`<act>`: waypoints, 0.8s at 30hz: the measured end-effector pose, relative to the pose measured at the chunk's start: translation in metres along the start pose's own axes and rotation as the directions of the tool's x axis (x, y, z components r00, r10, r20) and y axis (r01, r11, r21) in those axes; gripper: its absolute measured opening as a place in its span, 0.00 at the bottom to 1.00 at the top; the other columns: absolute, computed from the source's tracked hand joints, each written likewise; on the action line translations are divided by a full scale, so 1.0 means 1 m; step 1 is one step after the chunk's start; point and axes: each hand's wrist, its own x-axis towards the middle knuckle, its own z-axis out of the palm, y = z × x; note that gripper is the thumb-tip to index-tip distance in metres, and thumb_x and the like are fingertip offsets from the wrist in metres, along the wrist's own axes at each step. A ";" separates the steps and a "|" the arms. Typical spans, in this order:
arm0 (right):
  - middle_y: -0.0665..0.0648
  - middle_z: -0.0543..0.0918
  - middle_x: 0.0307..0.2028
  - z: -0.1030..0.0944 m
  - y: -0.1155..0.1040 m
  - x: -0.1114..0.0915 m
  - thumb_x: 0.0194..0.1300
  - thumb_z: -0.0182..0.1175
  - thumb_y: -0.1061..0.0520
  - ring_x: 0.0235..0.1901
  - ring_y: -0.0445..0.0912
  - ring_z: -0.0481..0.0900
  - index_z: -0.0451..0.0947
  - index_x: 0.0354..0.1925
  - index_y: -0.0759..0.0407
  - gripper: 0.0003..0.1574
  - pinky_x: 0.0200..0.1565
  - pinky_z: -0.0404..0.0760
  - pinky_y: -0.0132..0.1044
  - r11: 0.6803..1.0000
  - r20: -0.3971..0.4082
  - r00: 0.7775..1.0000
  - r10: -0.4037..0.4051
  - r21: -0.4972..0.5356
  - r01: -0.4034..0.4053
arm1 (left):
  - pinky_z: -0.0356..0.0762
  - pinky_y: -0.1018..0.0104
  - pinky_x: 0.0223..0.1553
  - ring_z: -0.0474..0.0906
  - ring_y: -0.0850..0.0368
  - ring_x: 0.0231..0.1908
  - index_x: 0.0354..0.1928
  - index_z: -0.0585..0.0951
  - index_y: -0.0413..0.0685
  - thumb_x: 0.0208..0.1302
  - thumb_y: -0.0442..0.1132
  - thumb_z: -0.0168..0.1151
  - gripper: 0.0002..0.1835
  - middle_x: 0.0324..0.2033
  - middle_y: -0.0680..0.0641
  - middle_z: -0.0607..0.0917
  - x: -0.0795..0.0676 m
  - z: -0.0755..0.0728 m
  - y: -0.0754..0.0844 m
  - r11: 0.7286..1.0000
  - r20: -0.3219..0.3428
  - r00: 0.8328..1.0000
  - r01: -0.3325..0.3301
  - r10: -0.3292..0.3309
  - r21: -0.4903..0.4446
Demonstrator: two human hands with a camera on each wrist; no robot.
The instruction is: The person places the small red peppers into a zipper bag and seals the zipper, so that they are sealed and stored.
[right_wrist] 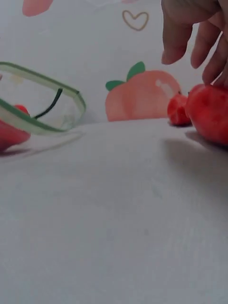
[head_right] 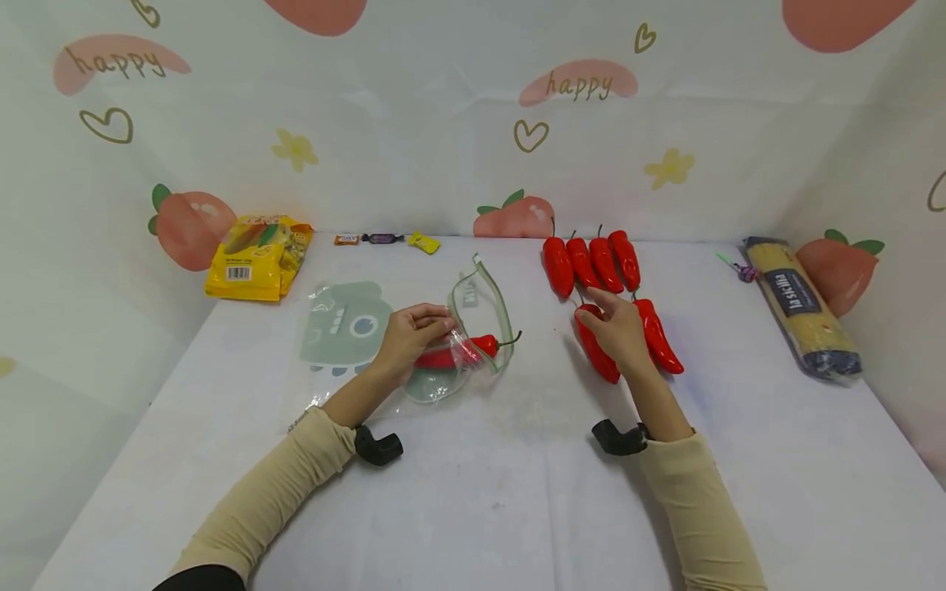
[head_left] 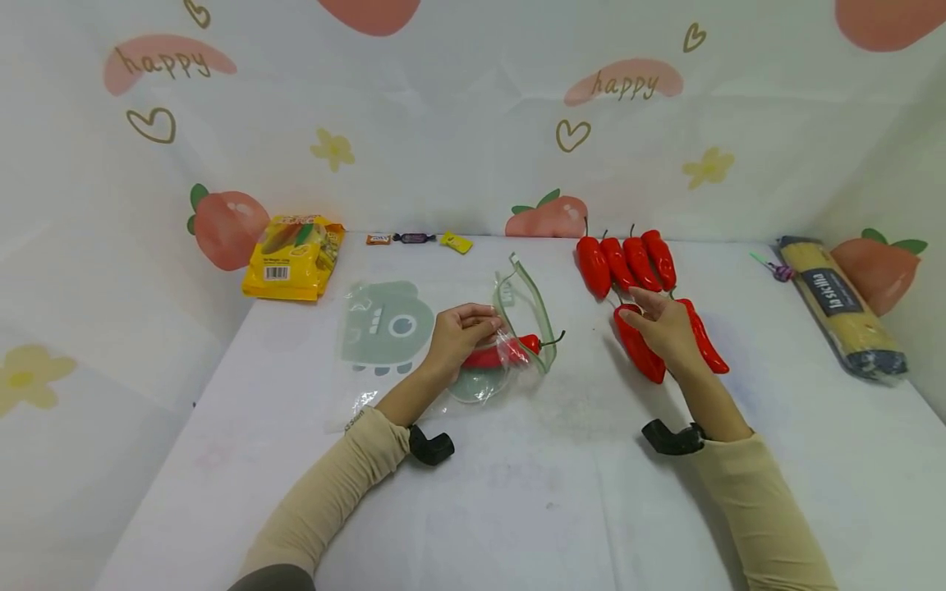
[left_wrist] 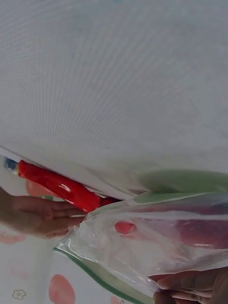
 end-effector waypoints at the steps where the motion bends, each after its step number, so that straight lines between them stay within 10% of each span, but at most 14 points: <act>1: 0.65 0.63 0.65 0.001 0.002 0.001 0.65 0.54 0.49 0.64 0.60 0.62 0.55 0.68 0.56 0.37 0.58 0.71 0.53 1.000 0.006 1.000 -0.003 -0.027 0.003 | 0.82 0.74 0.32 0.81 0.65 0.26 0.44 0.77 0.31 0.58 0.28 0.59 0.12 0.24 0.54 0.83 0.000 0.000 0.000 1.000 0.001 1.000 0.002 -0.002 -0.001; 16: 0.68 0.71 0.57 0.022 0.004 0.003 0.61 0.58 0.49 0.55 0.59 0.66 0.61 0.65 0.61 0.38 0.48 0.79 0.49 0.968 0.118 0.993 -0.013 -0.246 0.042 | 0.82 0.73 0.33 0.81 0.65 0.26 0.44 0.77 0.32 0.58 0.29 0.59 0.12 0.25 0.54 0.83 -0.001 0.000 0.001 1.000 -0.011 1.000 0.020 -0.020 0.012; 21: 0.67 0.71 0.54 0.014 -0.004 -0.001 0.63 0.55 0.47 0.51 0.56 0.68 0.62 0.64 0.60 0.36 0.40 0.81 0.37 0.992 0.044 0.999 -0.022 -0.127 0.027 | 0.82 0.74 0.32 0.81 0.65 0.26 0.44 0.77 0.31 0.58 0.28 0.59 0.12 0.24 0.55 0.83 -0.001 0.000 0.001 1.000 -0.007 1.000 0.015 -0.015 0.003; 24: 0.63 0.67 0.58 0.005 -0.017 0.000 0.66 0.51 0.45 0.56 0.52 0.65 0.59 0.66 0.58 0.35 0.48 0.78 0.33 0.987 0.015 1.000 0.014 0.161 -0.016 | 0.82 0.74 0.32 0.81 0.65 0.26 0.44 0.77 0.30 0.58 0.28 0.59 0.12 0.24 0.55 0.83 -0.001 -0.001 0.001 1.000 -0.001 1.000 0.010 -0.010 -0.002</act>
